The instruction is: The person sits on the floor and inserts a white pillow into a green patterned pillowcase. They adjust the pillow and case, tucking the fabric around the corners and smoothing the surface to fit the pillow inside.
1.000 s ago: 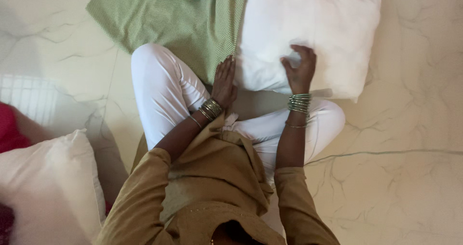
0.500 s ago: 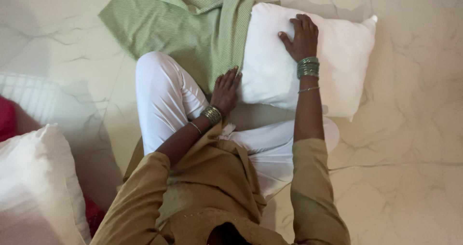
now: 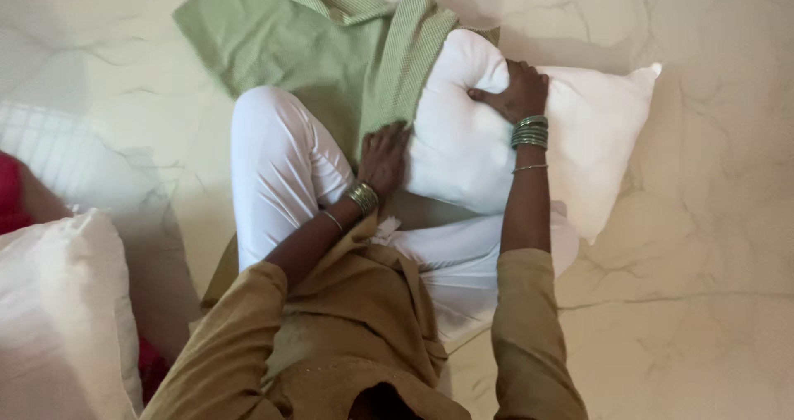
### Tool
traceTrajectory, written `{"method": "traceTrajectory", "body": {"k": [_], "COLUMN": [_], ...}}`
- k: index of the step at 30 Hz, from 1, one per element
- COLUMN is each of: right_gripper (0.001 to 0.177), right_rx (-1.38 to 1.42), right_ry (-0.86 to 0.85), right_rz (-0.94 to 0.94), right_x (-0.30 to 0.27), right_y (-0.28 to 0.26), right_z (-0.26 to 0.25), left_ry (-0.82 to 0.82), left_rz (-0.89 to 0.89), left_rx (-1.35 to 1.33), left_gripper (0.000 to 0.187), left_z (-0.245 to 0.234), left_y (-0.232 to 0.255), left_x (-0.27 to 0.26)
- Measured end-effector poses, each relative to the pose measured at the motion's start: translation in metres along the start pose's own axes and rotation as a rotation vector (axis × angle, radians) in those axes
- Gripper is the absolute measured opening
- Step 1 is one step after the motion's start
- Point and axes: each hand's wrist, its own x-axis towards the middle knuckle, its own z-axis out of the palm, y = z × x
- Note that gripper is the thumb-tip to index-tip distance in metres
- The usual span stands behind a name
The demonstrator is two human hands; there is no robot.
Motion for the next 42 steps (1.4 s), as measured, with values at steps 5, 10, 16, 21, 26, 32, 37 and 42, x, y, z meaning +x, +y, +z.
{"method": "traceTrajectory", "body": {"k": [5,10,16,21,26,32,37,42], "right_gripper": [0.095,0.091,0.081,0.081,0.072,0.061,0.035,0.034], "right_rx": [0.045,0.047,0.082,0.127,0.117,0.128,0.139,0.022], "right_ry": [0.127,0.153,0.265,0.280,0.297,0.252,0.322,0.393], "right_rz": [-0.024,-0.045,-0.158,-0.194,-0.224,-0.268,-0.256,-0.122], "right_x": [-0.033,-0.041,-0.050,-0.057,-0.062,-0.066,-0.066,-0.057], "right_y": [-0.013,-0.023,-0.032,-0.043,-0.058,-0.069,-0.069,-0.069], "right_z": [-0.013,-0.014,-0.015,-0.028,-0.037,-0.032,-0.019,-0.006], "left_ry": [0.032,0.021,0.130,0.014,0.029,-0.113,-0.146,-0.127], "left_rz": [0.003,-0.029,0.068,0.180,0.214,0.150,0.146,0.158], "left_rx": [0.077,0.170,0.514,0.594,0.578,0.456,0.289,0.372], "left_gripper": [0.069,0.072,0.056,0.026,0.011,0.060,0.015,0.020], "left_z": [-0.007,0.008,0.036,0.038,0.055,0.057,0.054,0.042], "left_y": [0.003,-0.012,-0.054,-0.058,-0.037,0.037,0.093,0.080], "left_x": [0.045,0.127,0.217,0.243,0.273,0.281,0.232,0.203]}}
